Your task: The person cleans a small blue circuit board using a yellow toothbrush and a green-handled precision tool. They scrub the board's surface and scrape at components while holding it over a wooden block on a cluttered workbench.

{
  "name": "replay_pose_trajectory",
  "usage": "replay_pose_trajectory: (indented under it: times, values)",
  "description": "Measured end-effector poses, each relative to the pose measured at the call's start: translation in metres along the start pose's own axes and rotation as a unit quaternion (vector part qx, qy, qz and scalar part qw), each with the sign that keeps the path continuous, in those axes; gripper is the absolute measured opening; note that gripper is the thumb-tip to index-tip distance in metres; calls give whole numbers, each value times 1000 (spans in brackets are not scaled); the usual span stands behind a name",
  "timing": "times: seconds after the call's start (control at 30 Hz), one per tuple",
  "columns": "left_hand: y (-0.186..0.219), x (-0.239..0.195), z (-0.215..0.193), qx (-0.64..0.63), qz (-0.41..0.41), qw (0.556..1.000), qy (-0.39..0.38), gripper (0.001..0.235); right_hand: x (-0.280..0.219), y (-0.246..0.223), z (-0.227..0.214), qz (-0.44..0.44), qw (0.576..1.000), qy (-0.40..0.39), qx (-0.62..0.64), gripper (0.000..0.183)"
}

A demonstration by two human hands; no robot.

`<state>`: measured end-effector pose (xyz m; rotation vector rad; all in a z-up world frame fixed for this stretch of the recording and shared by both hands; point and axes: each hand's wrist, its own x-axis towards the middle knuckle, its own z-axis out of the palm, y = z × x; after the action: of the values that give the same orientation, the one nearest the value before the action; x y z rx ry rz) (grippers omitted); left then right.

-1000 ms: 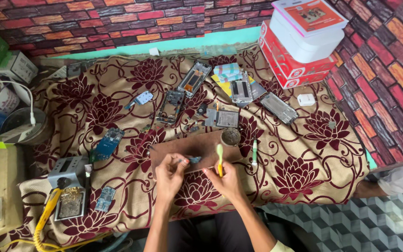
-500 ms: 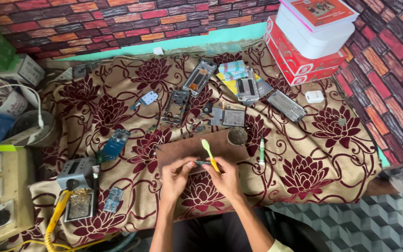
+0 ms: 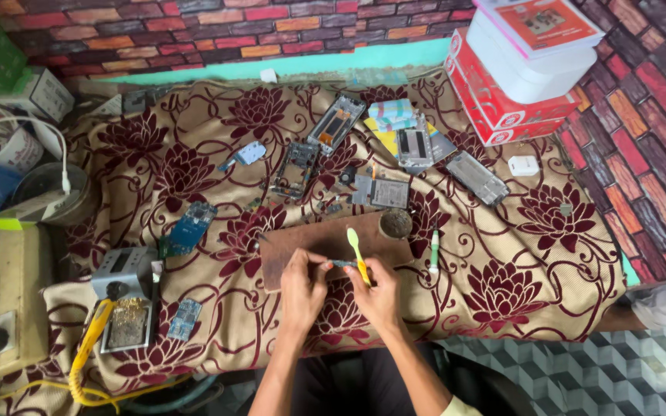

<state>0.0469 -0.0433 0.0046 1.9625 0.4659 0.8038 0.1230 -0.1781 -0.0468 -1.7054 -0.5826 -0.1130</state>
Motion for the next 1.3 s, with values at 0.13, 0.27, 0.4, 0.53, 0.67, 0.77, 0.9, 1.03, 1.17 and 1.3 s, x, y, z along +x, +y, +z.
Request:
replay_pose_trajectory:
  times: [0.13,0.27,0.4,0.53,0.67,0.77,0.9,1.03,1.17,1.3]
  values:
    - [-1,-3,3,2,-7,1000,11,6,-1,2,-2,-18,999,1,-50,17]
    - [3,-1,4,-6,-57,998,-3,6,0,5,-4,-19,1000,-20,-12,15]
    - [0,5,-3,-61,-91,993,-40,5,-1,7,-5,67,995,-37,67,13]
    - [-16,9,-5,-190,-90,976,-46,12,0,13,-4,103,990,-20,91,24]
    - [-32,13,-5,-227,-171,956,-76,16,4,14,-6,77,992,-26,101,28]
    - [-40,13,-6,-275,-196,937,-94,19,4,12,-6,116,990,-17,80,29]
    - [-44,14,-7,-299,-189,929,-110,22,5,11,-8,152,984,-9,95,30]
    - [-46,13,-10,-297,-187,927,-134,25,6,12,-9,140,986,-4,93,30]
    - [-47,11,-12,-285,-158,932,-157,25,6,12,-11,137,985,-3,106,30]
    - [-42,10,-15,-257,-122,943,-173,27,7,8,-13,149,983,7,108,28]
